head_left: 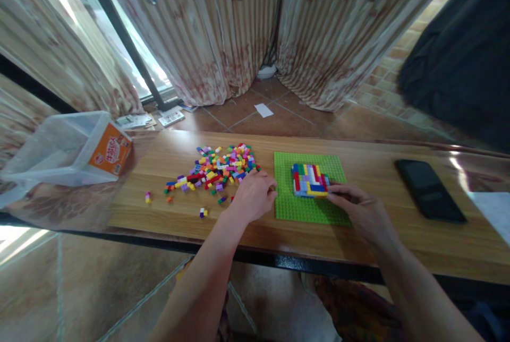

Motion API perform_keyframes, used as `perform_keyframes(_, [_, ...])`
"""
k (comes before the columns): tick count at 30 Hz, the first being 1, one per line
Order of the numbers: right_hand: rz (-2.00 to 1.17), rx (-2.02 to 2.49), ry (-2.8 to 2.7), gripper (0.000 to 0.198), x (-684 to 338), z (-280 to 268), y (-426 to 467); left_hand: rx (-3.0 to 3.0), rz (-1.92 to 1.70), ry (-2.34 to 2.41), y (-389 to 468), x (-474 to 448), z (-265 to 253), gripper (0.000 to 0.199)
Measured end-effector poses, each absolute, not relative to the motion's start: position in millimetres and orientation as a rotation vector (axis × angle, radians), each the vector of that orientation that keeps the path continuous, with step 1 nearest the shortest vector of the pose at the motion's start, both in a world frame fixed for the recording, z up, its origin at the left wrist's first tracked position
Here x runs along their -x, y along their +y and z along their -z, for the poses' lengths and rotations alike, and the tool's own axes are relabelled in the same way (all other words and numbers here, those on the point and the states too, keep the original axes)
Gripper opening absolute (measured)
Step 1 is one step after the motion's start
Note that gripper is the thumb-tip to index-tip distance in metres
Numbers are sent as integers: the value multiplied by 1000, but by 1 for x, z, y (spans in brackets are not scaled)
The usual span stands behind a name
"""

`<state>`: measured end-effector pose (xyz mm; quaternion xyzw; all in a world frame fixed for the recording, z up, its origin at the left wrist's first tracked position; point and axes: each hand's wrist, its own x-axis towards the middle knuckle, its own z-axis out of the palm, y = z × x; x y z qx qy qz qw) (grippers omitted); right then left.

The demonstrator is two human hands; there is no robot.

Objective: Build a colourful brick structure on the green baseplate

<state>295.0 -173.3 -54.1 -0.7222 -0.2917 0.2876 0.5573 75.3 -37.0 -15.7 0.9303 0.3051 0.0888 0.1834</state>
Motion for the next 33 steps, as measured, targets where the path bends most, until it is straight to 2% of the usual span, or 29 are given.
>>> perform_keyframes(12, [-728,1704,-629,25,-292,46,-167,-2610,-226,889,-38,-74,15,15])
perform_keyframes(20, [-710,1694,-645,28,-299,47,-167,-2644,-238,879,-35,-65,16,23])
perform_keyframes(27, [-405,1610,-516,18,-286,36,-151,-2603,-348,956,-28,-52,11,26])
perform_keyframes(33, [-20,1691,-879,15,-249,23,-142,-2449,-621,1147,-14,-35,5,24])
